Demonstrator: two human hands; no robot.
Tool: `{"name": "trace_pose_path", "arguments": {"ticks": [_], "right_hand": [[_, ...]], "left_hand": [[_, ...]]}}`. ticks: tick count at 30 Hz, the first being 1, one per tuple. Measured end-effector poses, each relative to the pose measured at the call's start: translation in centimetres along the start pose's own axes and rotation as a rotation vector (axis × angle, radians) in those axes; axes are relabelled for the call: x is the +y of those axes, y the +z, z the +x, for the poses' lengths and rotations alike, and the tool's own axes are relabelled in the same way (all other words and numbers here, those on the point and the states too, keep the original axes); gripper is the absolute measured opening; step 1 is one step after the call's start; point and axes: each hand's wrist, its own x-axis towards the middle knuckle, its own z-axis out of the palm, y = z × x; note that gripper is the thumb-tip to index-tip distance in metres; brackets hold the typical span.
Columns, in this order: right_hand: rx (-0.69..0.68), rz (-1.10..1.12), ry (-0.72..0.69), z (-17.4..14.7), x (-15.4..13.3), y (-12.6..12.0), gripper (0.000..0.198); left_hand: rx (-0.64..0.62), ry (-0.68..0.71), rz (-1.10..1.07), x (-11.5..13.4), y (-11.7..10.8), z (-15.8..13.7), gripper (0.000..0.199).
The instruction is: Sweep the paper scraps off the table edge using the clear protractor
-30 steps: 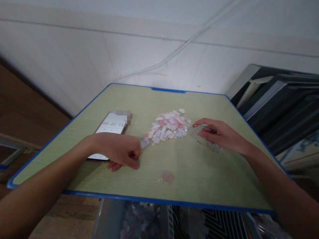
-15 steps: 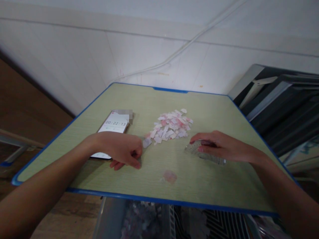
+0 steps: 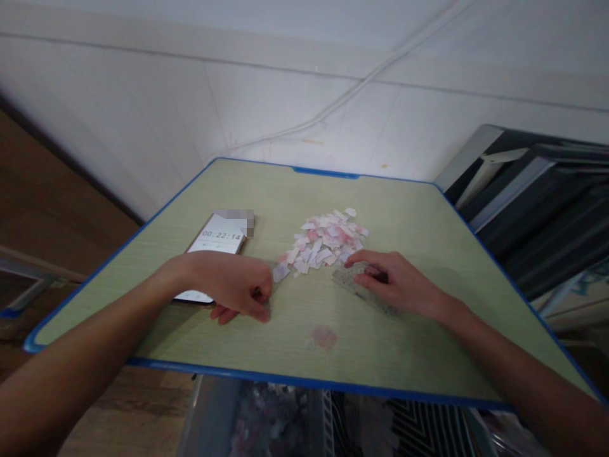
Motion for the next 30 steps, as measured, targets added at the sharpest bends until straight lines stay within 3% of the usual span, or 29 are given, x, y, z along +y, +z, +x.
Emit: {"name": "trace_pose_path", "arguments": {"ticks": [8, 22, 30], "right_hand": [[-0.079, 0.088, -0.135, -0.8, -3.5, 3.6, 0.031], [-0.143, 0.061, -0.175, -1.6, -5.8, 4.9, 0.033], [-0.184, -0.010, -0.298, -1.5, -5.6, 5.3, 0.036]], "left_hand": [[-0.019, 0.019, -0.004, -0.1, -0.1, 0.2, 0.030], [-0.036, -0.001, -0.027, -0.2, -0.1, 0.2, 0.031], [-0.035, -0.003, -0.013, -0.3, -0.1, 0.3, 0.029]]}}
